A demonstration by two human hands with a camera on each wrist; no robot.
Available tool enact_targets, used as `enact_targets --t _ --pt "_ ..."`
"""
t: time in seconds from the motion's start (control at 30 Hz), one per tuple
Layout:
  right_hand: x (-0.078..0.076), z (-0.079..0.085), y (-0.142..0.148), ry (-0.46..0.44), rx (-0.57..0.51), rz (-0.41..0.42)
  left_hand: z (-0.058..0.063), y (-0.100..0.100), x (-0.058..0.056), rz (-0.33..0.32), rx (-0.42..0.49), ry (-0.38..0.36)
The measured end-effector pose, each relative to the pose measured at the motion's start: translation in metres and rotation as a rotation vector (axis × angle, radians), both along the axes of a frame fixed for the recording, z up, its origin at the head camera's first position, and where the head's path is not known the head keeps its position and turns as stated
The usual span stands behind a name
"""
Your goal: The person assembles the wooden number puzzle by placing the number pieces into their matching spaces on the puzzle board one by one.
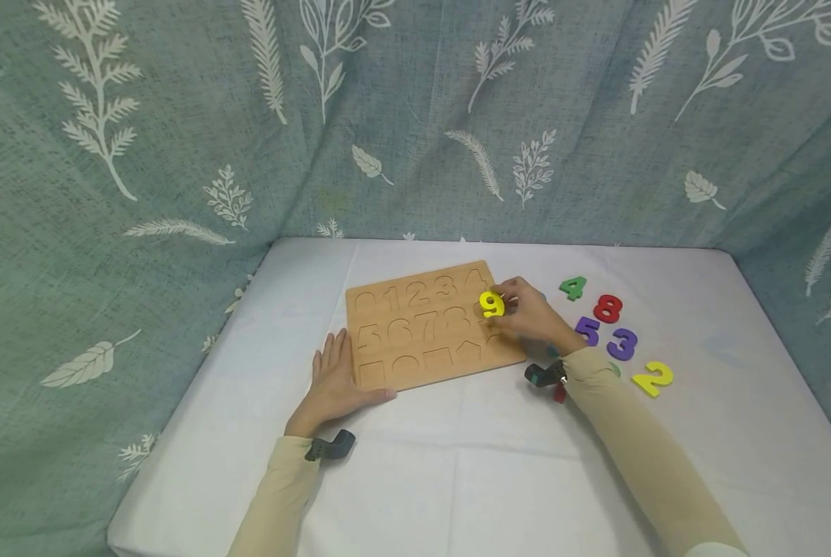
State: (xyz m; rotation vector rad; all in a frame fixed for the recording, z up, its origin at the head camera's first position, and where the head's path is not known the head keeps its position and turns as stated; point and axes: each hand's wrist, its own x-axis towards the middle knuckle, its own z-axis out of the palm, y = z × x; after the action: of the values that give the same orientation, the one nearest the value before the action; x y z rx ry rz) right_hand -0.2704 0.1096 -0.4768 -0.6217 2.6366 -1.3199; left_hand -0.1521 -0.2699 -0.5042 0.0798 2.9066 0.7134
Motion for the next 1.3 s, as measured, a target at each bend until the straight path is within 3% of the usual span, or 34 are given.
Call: enact_targets --t 0.3,0.6,1.3 --pt "-0.0038 -0.0083 -0.0022 -0.035 0.052 0.016 -0.0025 0.0001 -0.0005 0.002 0.008 0.003" --pt "-0.0033 -0.0099 -0.0049 0.011 0.105 0.044 -0.0013 0.0015 0.0005 0.005 0.016 0.002" --pt "-0.0045 -0.0096 -0.0078 0.016 0.105 0.064 0.0012 0.0 0.0016 -0.005 0.016 0.013"
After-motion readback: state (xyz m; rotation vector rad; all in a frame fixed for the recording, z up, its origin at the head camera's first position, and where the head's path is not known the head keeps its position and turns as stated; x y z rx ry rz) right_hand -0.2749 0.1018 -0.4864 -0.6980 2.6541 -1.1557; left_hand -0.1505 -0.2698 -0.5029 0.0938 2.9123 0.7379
